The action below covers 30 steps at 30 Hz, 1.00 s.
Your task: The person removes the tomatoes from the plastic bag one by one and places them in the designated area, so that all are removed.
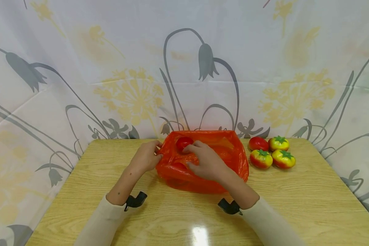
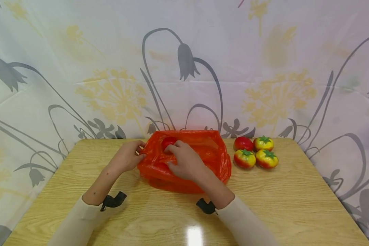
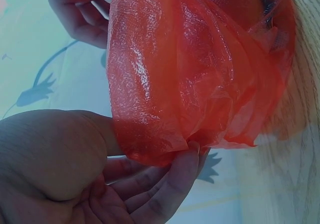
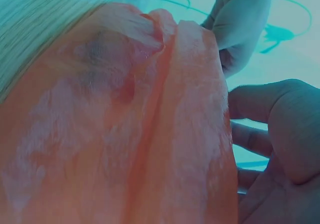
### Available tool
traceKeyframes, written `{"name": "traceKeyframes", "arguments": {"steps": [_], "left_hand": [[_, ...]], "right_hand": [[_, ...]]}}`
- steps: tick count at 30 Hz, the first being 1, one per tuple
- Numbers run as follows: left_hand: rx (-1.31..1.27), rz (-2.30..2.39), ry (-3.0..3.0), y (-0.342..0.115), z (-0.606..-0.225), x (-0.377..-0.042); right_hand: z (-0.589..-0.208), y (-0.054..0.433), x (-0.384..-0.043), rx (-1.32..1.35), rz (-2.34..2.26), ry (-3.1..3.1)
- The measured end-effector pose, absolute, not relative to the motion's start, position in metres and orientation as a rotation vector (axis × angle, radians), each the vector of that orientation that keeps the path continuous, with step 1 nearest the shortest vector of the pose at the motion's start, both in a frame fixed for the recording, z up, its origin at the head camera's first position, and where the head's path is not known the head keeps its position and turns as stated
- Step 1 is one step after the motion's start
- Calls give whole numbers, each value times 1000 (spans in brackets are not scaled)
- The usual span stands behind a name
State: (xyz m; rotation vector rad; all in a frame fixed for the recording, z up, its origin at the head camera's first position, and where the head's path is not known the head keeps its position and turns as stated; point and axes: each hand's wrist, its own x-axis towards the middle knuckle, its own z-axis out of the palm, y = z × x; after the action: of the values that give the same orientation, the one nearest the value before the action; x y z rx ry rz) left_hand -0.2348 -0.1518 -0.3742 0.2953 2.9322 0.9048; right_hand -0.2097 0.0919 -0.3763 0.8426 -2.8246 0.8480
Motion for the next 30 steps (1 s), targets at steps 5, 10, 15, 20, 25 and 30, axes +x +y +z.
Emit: {"name": "traceKeyframes", "arguments": {"steps": [5,10,15,20,25,30], "left_hand": [[288,913,2937,-152,-375,-236],[297,915,2936,-152,-376,-236],[308,928,2930,-152,-377,-236],[308,935,2931,-153,-377,-236],[315,923,2932,-154,-377,-236],[314,901,2944,-154,-376,-236]], "right_hand": [[-378,84,-215,920,833,-2823],[-382,77,-220,973,788,-2863],[-385,73,-220,1023,750,-2887],[-389,71,-218,1118,736,-2890],[-392,68,-218,1234,690,-2912],[-393,69,-219,1368,619,-2896]]}}
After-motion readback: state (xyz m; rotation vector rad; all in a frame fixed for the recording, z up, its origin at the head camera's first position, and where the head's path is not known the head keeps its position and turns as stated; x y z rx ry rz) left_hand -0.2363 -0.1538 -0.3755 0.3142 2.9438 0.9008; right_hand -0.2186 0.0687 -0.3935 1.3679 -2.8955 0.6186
